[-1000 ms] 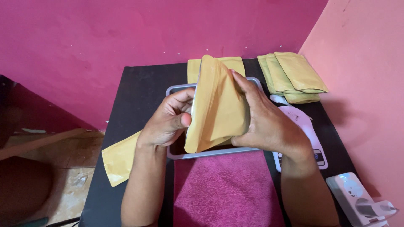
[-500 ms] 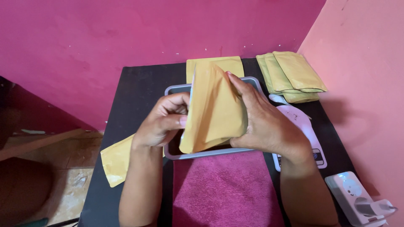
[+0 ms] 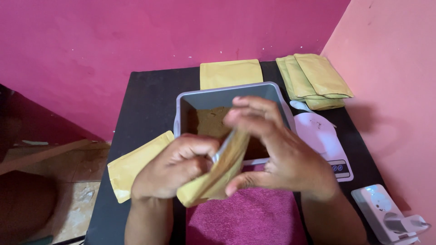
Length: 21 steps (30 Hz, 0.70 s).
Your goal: The person scoops brown powder from a metal tray into yellow pouches using a spoon, then folds and seals each pouch. The filled pouches are stacked on the table.
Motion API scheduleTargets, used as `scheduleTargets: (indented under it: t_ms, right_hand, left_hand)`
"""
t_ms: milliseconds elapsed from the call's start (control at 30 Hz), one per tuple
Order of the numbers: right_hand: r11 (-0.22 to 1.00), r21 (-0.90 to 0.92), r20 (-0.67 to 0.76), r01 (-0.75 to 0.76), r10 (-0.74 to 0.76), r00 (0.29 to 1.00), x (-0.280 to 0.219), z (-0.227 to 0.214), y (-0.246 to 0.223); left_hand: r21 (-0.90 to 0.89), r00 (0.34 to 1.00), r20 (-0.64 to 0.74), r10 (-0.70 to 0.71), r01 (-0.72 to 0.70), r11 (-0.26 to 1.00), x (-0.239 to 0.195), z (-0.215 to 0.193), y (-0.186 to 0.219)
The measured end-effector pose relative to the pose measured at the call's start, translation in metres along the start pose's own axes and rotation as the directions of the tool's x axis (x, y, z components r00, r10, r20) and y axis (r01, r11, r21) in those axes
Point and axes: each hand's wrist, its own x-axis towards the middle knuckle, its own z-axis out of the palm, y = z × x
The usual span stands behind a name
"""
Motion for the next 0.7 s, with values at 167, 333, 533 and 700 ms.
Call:
scheduleTargets:
  t_ms: [167,333,533,700]
  right_hand:
    - [0.997,0.028,0.048,0.078,-0.079,0.996,0.005,-0.005,-0.026]
    - [0.969,-0.125,-0.090,0.212,-0.224,0.970,0.004,-0.001,-0.023]
    - [0.946,-0.197,-0.087,0.255,-0.276,0.957,0.010,0.000,-0.030]
    - [0.889,-0.411,-0.084,0.205,-0.261,0.962,-0.013,0.005,-0.031]
  left_hand:
    - [0.300,0.994,0.105,0.004,-0.035,0.953,0.002,0.009,0.029]
    - [0.216,0.999,-0.001,-0.053,0.051,0.975,-0.005,0.011,0.028]
    - [0.113,0.987,-0.112,-0.118,0.131,0.985,-0.006,0.011,0.023]
    - [0.117,0.973,-0.205,-0.102,0.127,0.985,-0.003,0.011,0.024]
